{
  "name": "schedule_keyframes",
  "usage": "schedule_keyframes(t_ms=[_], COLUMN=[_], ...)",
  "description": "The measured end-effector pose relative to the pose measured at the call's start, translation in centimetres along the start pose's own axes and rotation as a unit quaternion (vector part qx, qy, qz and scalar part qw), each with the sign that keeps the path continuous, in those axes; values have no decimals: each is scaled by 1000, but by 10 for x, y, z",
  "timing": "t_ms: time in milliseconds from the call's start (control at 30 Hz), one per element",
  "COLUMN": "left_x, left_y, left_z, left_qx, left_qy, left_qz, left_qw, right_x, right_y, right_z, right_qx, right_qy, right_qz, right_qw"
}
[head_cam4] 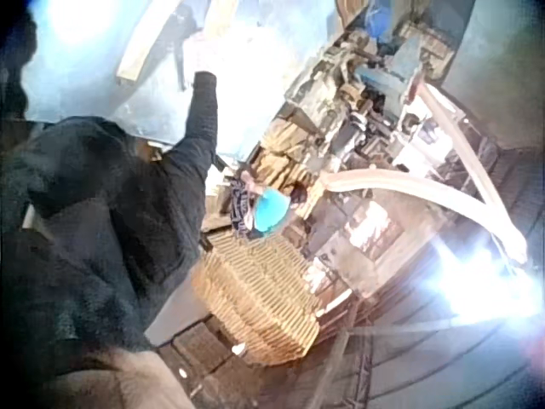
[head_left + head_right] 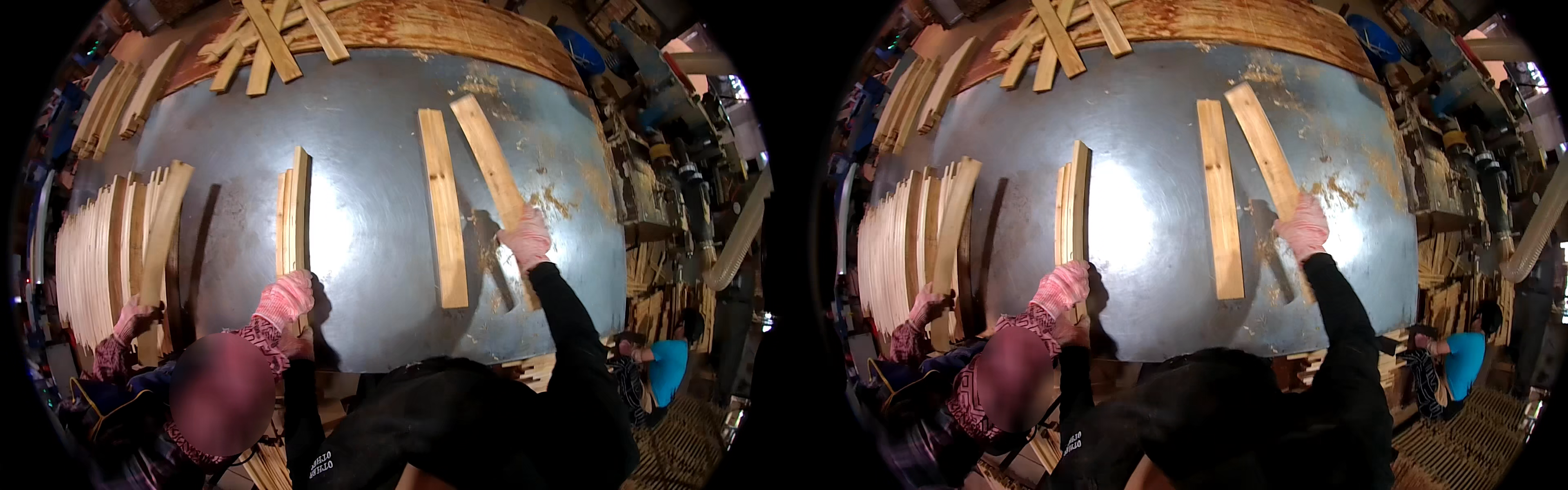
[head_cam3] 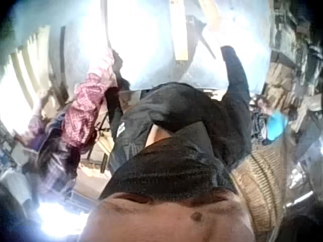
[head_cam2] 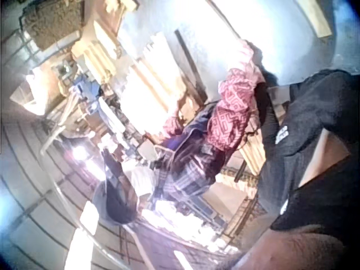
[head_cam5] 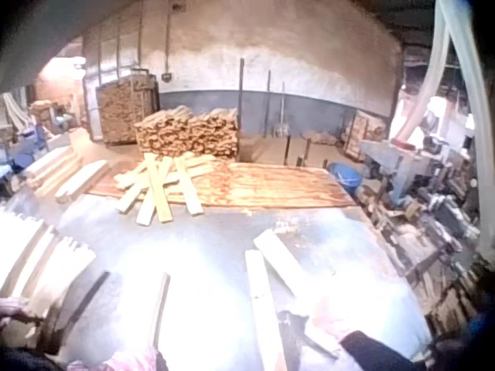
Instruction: The person sorts wooden planks on a metal table, picking them up and arranging them into neat stacks. They handle the wood pieces by hand, organizing them into piles of similar size and shape.
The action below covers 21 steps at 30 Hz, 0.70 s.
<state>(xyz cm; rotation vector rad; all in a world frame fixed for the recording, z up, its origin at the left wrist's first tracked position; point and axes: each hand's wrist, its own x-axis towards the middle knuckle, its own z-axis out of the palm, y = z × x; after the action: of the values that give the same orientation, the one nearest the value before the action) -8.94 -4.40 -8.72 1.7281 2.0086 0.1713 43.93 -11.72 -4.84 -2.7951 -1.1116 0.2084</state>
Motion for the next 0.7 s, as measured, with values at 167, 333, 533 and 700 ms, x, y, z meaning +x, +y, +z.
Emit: schedule_keyframes(t_ms=[167,333,533,700], left_x=[14,-59,-51,-26], left_y=[-23,49,50,-54], left_z=[-30,-68,7,31], left_qx=[164,-426,18,-42], left_qy=[85,-74,-119,-24], left_qz=[-30,150,55,-41], left_qw=[982,889,991,998], right_x=[75,52,-38,-51], right_y=[-32,-172,-265,-135], right_z=[-61,-43,52,61], right_qx=[-64,-56,125,55], right_qy=[254,74,57,18], right_qz=[-496,-726,-572,-58], right_qw=[828,681,809,997])
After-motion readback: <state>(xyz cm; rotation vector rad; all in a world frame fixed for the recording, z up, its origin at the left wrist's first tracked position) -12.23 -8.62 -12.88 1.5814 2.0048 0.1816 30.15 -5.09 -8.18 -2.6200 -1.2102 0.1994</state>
